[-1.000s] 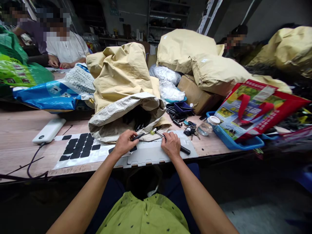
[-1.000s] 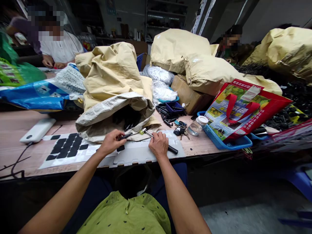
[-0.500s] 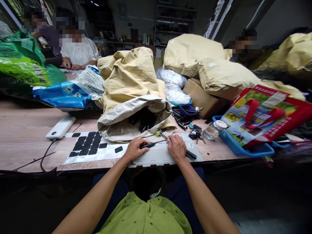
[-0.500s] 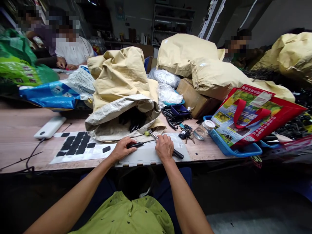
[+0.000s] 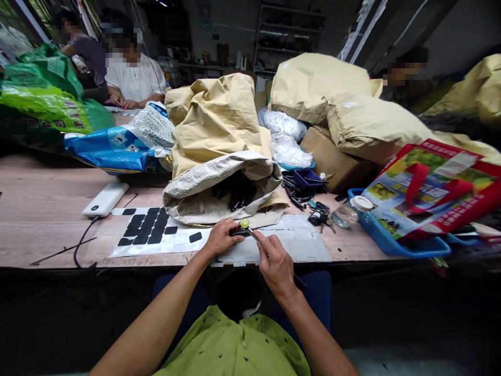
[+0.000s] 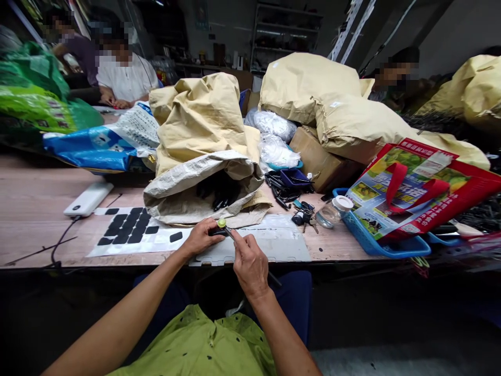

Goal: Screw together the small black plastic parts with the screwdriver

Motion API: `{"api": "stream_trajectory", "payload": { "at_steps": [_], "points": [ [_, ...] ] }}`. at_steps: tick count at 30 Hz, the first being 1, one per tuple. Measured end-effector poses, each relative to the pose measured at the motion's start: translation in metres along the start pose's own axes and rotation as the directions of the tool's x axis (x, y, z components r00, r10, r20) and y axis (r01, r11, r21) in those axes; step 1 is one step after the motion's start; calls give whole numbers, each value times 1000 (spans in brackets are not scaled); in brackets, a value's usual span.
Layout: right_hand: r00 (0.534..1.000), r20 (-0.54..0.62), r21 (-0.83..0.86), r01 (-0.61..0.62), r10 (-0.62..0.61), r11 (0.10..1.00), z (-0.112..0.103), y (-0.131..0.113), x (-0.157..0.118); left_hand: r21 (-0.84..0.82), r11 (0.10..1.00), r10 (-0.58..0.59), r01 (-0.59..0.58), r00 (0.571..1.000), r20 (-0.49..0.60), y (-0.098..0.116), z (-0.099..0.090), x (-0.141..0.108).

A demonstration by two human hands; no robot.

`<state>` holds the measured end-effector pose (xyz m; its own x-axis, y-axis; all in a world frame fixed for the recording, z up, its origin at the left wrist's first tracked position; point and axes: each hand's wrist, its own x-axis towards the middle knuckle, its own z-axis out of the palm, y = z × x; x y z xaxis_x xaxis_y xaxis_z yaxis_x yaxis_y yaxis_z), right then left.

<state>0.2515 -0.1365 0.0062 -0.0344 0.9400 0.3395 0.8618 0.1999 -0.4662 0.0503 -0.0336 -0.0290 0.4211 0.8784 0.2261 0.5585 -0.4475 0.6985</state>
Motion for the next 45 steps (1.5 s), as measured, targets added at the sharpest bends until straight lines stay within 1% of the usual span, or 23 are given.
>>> {"api": "stream_trajectory", "payload": {
  "at_steps": [2, 5, 9, 14, 18, 21, 25, 27, 29, 33, 45],
  "points": [
    [999, 22, -57, 26, -25, 998, 3, 0, -2, 5, 1000, 9, -9, 1000, 1, 0, 0, 0],
    [1000, 28, -104, -2, 5, 995, 4, 1, -3, -10, 1000, 3, -3, 1000, -3, 0, 0, 0],
    [999, -42, -92, -38, 34, 995, 0, 4, -5, -34, 999, -12, 11, 1000, -14, 0, 1, -1],
    [998, -18, -78, -53, 52, 996, -1, 8, -8, -30, 999, -16, 16, 1000, -25, -1, 2, -1],
    [995, -72, -36, -73, 70, 997, -3, 13, -1, -19, 1000, -19, 19, 1000, -20, 3, 1, -1],
    [990, -118, -62, -90, 82, 994, -5, 28, 14, -2, 1000, -25, 25, 999, -21, 6, -1, -2],
    [989, -125, -193, -108, 85, 975, 0, 57, 33, -3, 999, -33, 33, 999, -21, 9, -2, -2],
    [988, -133, -245, -112, 81, 963, 5, 68, 38, -2, 999, -35, 35, 999, -20, 9, -3, -3],
    [983, -161, -259, -124, 84, 958, 10, 73, 40, 3, 999, -32, 32, 999, -19, 9, -3, -3],
    [975, -205, -261, -139, 86, 955, 17, 74, 37, 16, 1000, -22, 22, 1000, -11, 9, -4, -3],
    [974, -213, -304, -136, 72, 943, 19, 73, 35, 23, 1000, -13, 13, 1000, -24, 9, -2, -3]
  ]
}}
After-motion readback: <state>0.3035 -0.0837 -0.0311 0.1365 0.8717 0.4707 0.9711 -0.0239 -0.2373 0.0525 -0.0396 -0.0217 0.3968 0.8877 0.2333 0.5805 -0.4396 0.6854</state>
